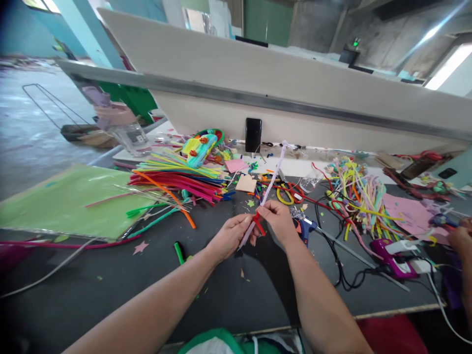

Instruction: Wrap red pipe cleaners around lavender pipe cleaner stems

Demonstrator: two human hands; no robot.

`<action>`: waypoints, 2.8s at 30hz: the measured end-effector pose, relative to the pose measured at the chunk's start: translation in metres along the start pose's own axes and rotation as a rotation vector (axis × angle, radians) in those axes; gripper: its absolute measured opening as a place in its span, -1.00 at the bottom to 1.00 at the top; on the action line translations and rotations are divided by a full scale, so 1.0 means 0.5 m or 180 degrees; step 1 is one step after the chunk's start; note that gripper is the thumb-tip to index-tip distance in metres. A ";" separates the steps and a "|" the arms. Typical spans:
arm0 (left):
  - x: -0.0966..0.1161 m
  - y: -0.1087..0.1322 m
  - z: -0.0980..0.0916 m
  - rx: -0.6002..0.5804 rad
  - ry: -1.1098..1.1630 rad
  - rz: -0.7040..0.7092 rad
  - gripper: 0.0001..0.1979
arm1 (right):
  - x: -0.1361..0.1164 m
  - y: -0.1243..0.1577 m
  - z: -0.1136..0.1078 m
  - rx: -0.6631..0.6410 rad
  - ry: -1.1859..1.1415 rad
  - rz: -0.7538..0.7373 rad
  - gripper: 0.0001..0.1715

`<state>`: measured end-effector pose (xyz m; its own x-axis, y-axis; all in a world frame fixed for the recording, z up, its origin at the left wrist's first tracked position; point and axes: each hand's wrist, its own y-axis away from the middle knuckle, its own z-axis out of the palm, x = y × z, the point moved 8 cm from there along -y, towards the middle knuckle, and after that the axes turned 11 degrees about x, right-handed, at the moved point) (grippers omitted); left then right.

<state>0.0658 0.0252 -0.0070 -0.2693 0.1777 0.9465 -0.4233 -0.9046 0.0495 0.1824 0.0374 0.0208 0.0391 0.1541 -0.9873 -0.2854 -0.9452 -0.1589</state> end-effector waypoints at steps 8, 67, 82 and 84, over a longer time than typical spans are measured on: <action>-0.004 -0.003 0.001 -0.0083 -0.0281 -0.0031 -0.66 | -0.010 0.005 0.009 -0.0206 0.0309 -0.0187 -0.74; 0.004 0.008 0.005 -0.0150 -0.1081 0.0170 -0.64 | 0.015 0.008 0.016 -0.0350 -0.0046 0.0185 -0.75; -0.014 0.026 0.031 -0.0726 0.0501 -0.0606 -0.64 | 0.017 0.008 0.015 -0.0680 -0.0921 0.0551 -0.82; -0.015 0.026 0.031 -0.0743 0.0527 -0.0623 -0.65 | 0.012 0.007 0.016 -0.0677 -0.0825 0.0492 -0.83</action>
<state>0.0757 0.0059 -0.0085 -0.2919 0.4168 0.8608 -0.6621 -0.7375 0.1326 0.1741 0.0371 0.0143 -0.2405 0.0468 -0.9695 -0.0623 -0.9975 -0.0327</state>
